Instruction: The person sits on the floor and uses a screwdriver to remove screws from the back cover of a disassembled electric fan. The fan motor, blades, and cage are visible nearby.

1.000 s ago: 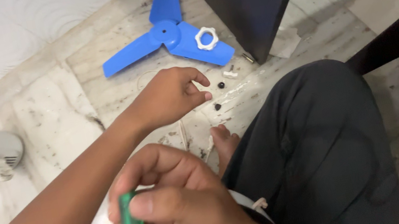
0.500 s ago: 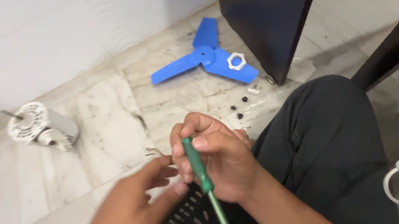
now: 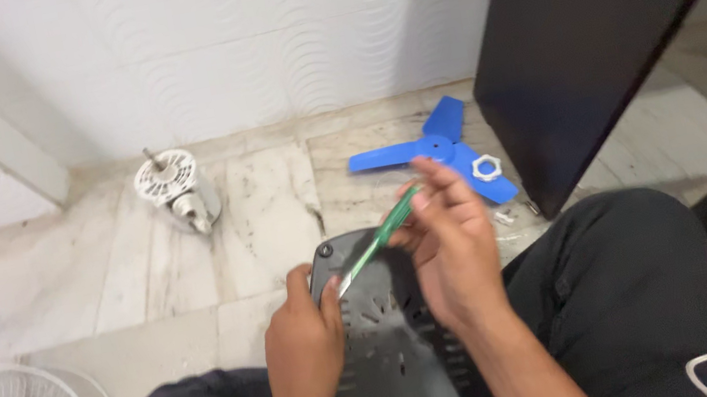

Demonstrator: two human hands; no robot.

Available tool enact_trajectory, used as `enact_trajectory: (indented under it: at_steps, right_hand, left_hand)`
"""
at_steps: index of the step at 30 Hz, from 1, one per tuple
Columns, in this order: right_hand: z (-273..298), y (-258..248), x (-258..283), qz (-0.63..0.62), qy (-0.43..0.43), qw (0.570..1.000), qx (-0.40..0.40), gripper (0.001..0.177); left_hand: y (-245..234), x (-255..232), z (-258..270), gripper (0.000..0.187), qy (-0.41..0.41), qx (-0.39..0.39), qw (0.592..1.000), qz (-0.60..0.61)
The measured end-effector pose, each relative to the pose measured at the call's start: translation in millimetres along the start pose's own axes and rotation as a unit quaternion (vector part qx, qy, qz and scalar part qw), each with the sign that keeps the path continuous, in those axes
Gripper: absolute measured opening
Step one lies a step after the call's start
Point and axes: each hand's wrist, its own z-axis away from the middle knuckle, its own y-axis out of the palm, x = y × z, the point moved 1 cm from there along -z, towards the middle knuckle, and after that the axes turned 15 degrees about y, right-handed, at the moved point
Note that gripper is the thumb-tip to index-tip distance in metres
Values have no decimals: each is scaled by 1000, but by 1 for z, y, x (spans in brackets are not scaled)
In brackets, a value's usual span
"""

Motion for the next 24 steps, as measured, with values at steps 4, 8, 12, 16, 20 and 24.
enact_trajectory:
  at_steps: [4,8,12,16,20,24]
  right_hand:
    - [-13,16,11,182,-171,965,-80,33]
    - [-18,31,6,276,-245,928,-46,31]
    - [-33,54,-8,390,-300,869,48,27]
    - [-41,68,-36,425,-339,838,47,29]
    - [-33,57,-64,443,-326,834,36,39]
    - [-36,43,-69,356,-304,882,52,51]
  left_hand:
    - [-5,5,-2,50,-63,-2,994,87]
    - [-4,9,-3,61,34,-63,983,170]
    - [-5,21,-19,53,89,-78,968,220]
    - [-10,31,-38,51,-48,-6,959,279]
    - [-8,26,-30,46,-14,-22,940,340]
    - [-2,19,-32,42,1,-56,943,328]
